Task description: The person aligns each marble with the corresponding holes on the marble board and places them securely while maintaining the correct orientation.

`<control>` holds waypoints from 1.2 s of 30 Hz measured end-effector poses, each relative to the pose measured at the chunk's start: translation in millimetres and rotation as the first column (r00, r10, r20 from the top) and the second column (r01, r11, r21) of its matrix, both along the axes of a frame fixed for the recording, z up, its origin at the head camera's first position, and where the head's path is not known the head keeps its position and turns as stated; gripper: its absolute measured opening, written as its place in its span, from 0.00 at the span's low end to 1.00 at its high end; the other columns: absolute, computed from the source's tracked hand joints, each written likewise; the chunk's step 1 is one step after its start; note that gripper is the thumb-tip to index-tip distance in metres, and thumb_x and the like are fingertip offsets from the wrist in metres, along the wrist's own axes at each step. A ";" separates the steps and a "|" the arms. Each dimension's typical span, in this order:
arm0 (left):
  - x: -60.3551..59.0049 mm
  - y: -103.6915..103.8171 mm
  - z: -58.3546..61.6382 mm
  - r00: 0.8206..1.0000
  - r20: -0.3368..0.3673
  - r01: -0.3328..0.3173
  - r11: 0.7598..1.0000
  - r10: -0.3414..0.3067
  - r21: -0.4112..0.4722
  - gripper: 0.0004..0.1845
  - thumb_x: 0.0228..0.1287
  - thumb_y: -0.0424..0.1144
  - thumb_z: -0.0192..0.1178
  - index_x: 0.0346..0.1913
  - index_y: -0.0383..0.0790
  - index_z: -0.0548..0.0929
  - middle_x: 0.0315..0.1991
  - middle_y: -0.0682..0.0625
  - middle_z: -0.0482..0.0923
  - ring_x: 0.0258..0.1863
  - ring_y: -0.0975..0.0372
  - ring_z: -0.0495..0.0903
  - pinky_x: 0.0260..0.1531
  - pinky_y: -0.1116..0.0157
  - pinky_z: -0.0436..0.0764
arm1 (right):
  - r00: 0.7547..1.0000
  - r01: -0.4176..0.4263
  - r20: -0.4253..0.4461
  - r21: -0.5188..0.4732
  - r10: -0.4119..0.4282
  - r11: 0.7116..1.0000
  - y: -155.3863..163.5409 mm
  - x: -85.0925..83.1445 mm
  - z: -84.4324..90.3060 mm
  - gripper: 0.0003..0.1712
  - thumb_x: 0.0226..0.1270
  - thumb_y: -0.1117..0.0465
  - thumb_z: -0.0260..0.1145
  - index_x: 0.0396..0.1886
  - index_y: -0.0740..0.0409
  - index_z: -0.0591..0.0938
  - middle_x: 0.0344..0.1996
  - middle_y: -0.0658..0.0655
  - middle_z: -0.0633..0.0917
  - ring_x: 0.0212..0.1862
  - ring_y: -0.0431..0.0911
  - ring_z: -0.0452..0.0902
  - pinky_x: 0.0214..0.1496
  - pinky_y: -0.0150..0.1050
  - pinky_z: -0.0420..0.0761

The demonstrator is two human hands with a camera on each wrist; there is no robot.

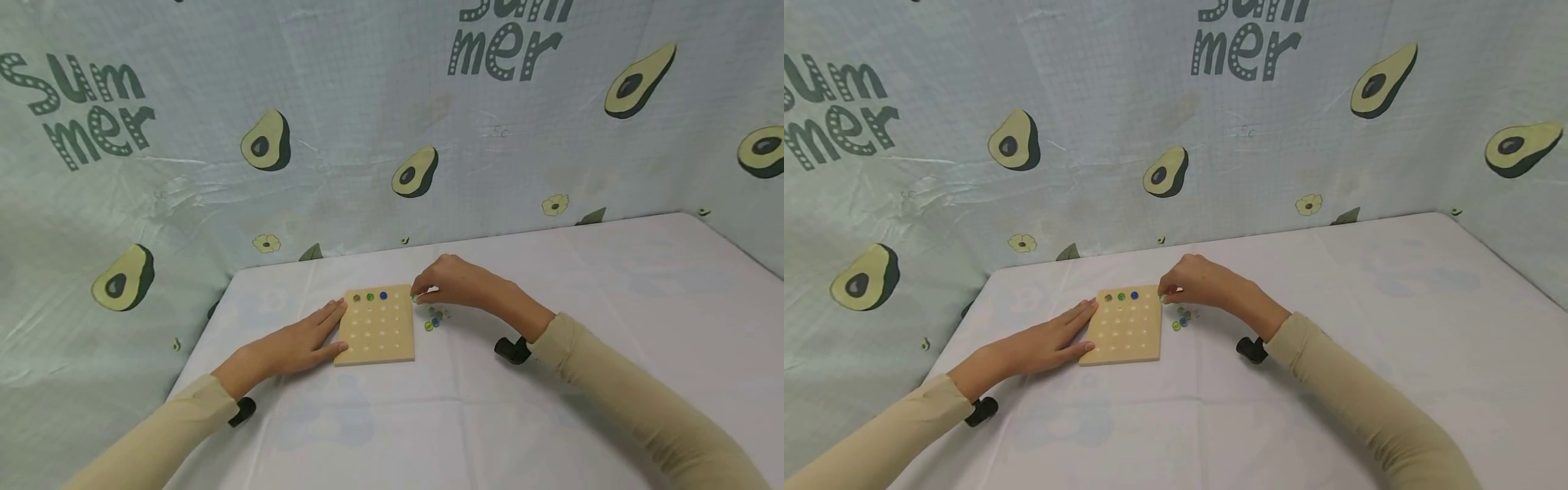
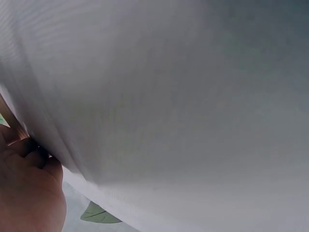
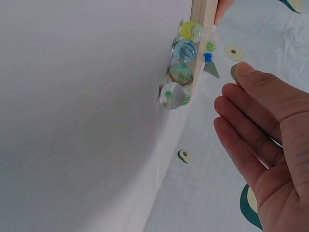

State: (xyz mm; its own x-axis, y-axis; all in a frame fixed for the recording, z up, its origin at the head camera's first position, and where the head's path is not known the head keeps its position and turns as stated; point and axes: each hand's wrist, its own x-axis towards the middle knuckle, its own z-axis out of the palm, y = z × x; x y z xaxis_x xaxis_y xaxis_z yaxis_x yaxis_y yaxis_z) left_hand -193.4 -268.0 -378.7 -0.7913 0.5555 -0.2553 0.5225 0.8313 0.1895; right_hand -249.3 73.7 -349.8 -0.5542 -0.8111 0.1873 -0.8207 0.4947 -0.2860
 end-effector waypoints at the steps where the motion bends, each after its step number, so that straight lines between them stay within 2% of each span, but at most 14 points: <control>1: 0.2 -0.2 0.2 1.000 0.001 0.001 1.000 -0.001 0.003 0.49 0.75 0.70 0.40 0.83 0.41 0.41 0.83 0.46 0.39 0.81 0.51 0.42 0.76 0.48 0.55 | 1.000 -0.001 -0.006 0.000 0.001 1.000 -1.8 -0.4 -0.6 0.08 0.67 0.61 0.73 0.44 0.55 0.91 0.39 0.47 0.91 0.40 0.36 0.86 0.43 0.30 0.83; 6: 0.7 -1.0 0.2 1.000 -0.003 -0.001 1.000 0.001 0.001 0.49 0.75 0.71 0.40 0.83 0.42 0.42 0.83 0.46 0.39 0.81 0.51 0.43 0.75 0.47 0.57 | 1.000 0.006 -0.018 -0.009 -0.006 1.000 -10.4 -2.3 -1.3 0.08 0.68 0.60 0.73 0.44 0.55 0.91 0.39 0.47 0.91 0.40 0.36 0.85 0.43 0.30 0.83; 14: -1.4 -1.5 0.1 1.000 0.008 0.000 1.000 0.000 0.005 0.49 0.75 0.71 0.39 0.83 0.42 0.42 0.83 0.46 0.39 0.82 0.52 0.42 0.75 0.48 0.56 | 0.999 0.039 0.013 -0.026 -0.039 0.999 -17.5 -7.9 -2.4 0.08 0.67 0.60 0.73 0.44 0.55 0.91 0.38 0.48 0.91 0.39 0.37 0.85 0.43 0.31 0.83; 19: -1.1 -0.7 1.0 1.000 0.023 -0.004 1.000 0.004 0.009 0.49 0.75 0.70 0.41 0.83 0.41 0.41 0.83 0.45 0.39 0.82 0.51 0.42 0.75 0.47 0.56 | 0.995 0.084 0.058 -0.021 -0.082 0.996 -22.5 -14.0 -5.9 0.09 0.67 0.60 0.73 0.45 0.55 0.91 0.39 0.48 0.91 0.40 0.37 0.85 0.44 0.31 0.83; 25: -0.1 -0.5 1.7 1.000 0.025 -0.014 1.000 0.014 0.007 0.49 0.75 0.70 0.41 0.83 0.42 0.41 0.83 0.45 0.39 0.81 0.51 0.43 0.75 0.47 0.56 | 0.989 0.098 0.120 -0.064 -0.090 0.993 -29.3 -21.0 -8.7 0.08 0.66 0.63 0.74 0.44 0.56 0.91 0.40 0.50 0.91 0.41 0.37 0.86 0.46 0.31 0.83; 36: -1.0 -0.2 0.7 0.999 0.029 -0.023 1.000 0.023 -0.003 0.49 0.74 0.72 0.40 0.83 0.44 0.41 0.83 0.47 0.38 0.81 0.53 0.43 0.75 0.48 0.56 | 0.960 0.181 0.226 -0.045 -0.166 0.983 -36.5 -30.6 -11.7 0.10 0.65 0.62 0.74 0.46 0.56 0.92 0.40 0.50 0.91 0.42 0.39 0.86 0.48 0.34 0.83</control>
